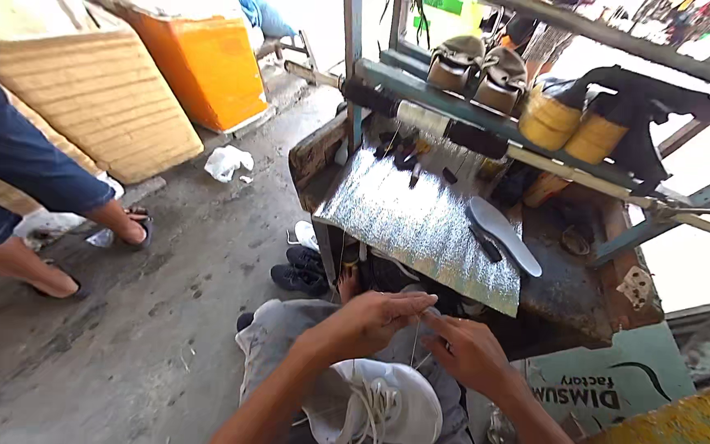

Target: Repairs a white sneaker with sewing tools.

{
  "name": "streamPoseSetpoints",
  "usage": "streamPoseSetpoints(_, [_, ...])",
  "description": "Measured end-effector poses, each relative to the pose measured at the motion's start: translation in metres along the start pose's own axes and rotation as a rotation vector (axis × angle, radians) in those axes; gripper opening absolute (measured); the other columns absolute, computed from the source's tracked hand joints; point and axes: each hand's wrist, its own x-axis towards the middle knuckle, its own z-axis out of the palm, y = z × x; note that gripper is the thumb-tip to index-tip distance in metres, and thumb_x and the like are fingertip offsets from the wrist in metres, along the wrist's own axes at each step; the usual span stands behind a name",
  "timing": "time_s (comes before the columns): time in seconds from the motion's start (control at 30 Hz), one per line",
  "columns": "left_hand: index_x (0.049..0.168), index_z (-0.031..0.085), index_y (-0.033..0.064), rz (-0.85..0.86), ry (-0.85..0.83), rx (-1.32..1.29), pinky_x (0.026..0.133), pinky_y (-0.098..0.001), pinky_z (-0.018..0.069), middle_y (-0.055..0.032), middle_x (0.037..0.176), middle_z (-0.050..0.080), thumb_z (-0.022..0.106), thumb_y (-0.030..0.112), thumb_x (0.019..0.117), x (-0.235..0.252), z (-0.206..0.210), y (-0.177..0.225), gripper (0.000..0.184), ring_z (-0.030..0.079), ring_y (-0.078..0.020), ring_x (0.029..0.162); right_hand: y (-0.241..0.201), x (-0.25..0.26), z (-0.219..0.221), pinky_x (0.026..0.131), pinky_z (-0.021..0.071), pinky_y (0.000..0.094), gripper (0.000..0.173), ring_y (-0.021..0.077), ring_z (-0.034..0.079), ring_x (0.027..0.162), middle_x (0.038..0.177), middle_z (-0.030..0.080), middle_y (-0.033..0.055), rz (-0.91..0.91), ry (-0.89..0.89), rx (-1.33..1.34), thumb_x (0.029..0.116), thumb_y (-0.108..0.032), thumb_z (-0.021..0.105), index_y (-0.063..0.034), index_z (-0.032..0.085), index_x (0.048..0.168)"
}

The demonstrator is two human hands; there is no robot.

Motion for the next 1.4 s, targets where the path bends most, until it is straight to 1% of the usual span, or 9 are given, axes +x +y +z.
streamPoseSetpoints(0.13, [0.150, 0.053, 0.0113, -0.080, 0.084, -0.409, 0.100, -0.0344, 0.0549, -0.0053, 0.132, 0.069, 0.044, 0.026, 0.1103, 0.011, 0.037, -0.034, 0.043, 0.069, -0.0115, 0.110, 0.005, -0.015, 0.005, 0.063, 0.0584, 0.0445, 0.048, 0.0189, 0.066, 0.066, 0.088, 0.074, 0.0062, 0.165, 0.013, 0.177, 0.1024, -0.034, 0.059, -0.0182, 0.058, 0.148])
streamPoseSetpoints(0.37, [0.155, 0.046, 0.0125, -0.159, -0.027, -0.393, 0.115, -0.0349, 0.0440, -0.0010, 0.158, 0.048, 0.031, 0.048, 0.1107, -0.018, 0.050, -0.030, 0.059, 0.054, -0.0084, 0.135, 0.012, -0.023, 0.011, 0.062, 0.0549, 0.0392, 0.054, 0.0150, 0.059, 0.062, 0.078, 0.067, 0.0032, 0.287, -0.046, 0.339, 0.1032, -0.039, 0.058, -0.0165, 0.053, 0.152])
streamPoseSetpoints(0.67, [0.135, 0.068, 0.0186, -0.228, 0.026, -0.394, 0.119, -0.0409, 0.0409, 0.0050, 0.149, 0.058, 0.020, 0.068, 0.1042, -0.038, 0.061, -0.028, 0.076, 0.051, -0.0080, 0.139, 0.004, -0.022, 0.015, 0.061, 0.0530, 0.0345, 0.053, 0.0120, 0.056, 0.062, 0.077, 0.065, 0.0012, 0.252, -0.096, 0.363, 0.1035, -0.040, 0.058, -0.0169, 0.054, 0.151])
streamPoseSetpoints(0.87, [0.129, 0.067, 0.0078, -0.163, -0.172, -0.340, 0.090, -0.0353, 0.0569, -0.0054, 0.109, 0.073, 0.065, 0.034, 0.1011, -0.032, 0.063, -0.020, 0.038, 0.069, -0.0111, 0.096, -0.002, -0.012, 0.006, 0.064, 0.0553, 0.0380, 0.050, 0.0144, 0.060, 0.066, 0.080, 0.068, 0.0032, 0.204, -0.118, 0.293, 0.1040, -0.040, 0.057, -0.0162, 0.058, 0.148])
streamPoseSetpoints(1.0, [0.103, 0.074, 0.0095, -0.128, -0.238, -0.358, 0.078, -0.0245, 0.0535, 0.0020, 0.093, 0.071, 0.063, 0.030, 0.1027, -0.035, 0.066, -0.020, 0.023, 0.064, -0.0017, 0.084, -0.003, -0.012, 0.005, 0.061, 0.0522, 0.0330, 0.049, 0.0098, 0.057, 0.064, 0.076, 0.065, -0.0005, 0.171, -0.129, 0.271, 0.1020, -0.037, 0.061, -0.0202, 0.058, 0.148])
streamPoseSetpoints(1.1, [0.095, 0.074, 0.0101, -0.097, -0.194, -0.338, 0.073, -0.0239, 0.0534, 0.0035, 0.088, 0.069, 0.063, 0.026, 0.1023, -0.039, 0.070, -0.022, 0.020, 0.063, -0.0016, 0.079, 0.004, -0.017, 0.000, 0.060, 0.0523, 0.0310, 0.057, 0.0075, 0.056, 0.064, 0.076, 0.063, -0.0033, 0.116, -0.197, 0.289, 0.0970, -0.042, 0.067, -0.0218, 0.056, 0.150])
streamPoseSetpoints(1.17, [0.097, 0.074, 0.0095, -0.071, -0.171, -0.321, 0.075, -0.0254, 0.0547, 0.0029, 0.090, 0.070, 0.063, 0.023, 0.1022, -0.040, 0.070, -0.023, 0.018, 0.064, -0.0025, 0.082, 0.010, -0.022, -0.005, 0.060, 0.0526, 0.0297, 0.049, 0.0071, 0.056, 0.067, 0.081, 0.062, -0.0025, 0.035, -0.267, 0.291, 0.0950, -0.044, 0.069, -0.0216, 0.067, 0.138])
streamPoseSetpoints(1.27, [0.096, 0.073, 0.0109, -0.086, -0.176, -0.280, 0.075, -0.0282, 0.0547, 0.0028, 0.089, 0.069, 0.060, 0.025, 0.1035, -0.040, 0.070, -0.021, 0.020, 0.064, -0.0042, 0.082, 0.018, -0.028, -0.012, 0.063, 0.0544, 0.0294, 0.022, 0.0065, 0.060, 0.071, 0.082, 0.061, -0.0038, -0.105, -0.347, 0.252, 0.0998, -0.031, 0.061, -0.0199, 0.080, 0.106])
streamPoseSetpoints(1.4, [0.096, 0.072, 0.0111, -0.089, -0.165, -0.244, 0.073, -0.0278, 0.0535, 0.0029, 0.087, 0.067, 0.060, 0.027, 0.1040, -0.038, 0.068, -0.021, 0.022, 0.063, -0.0048, 0.080, 0.021, -0.032, -0.020, 0.065, 0.0504, 0.0272, 0.027, 0.0059, 0.057, 0.071, 0.076, 0.057, -0.0057, -0.193, -0.282, 0.207, 0.1031, -0.028, 0.054, -0.0200, 0.079, 0.098])
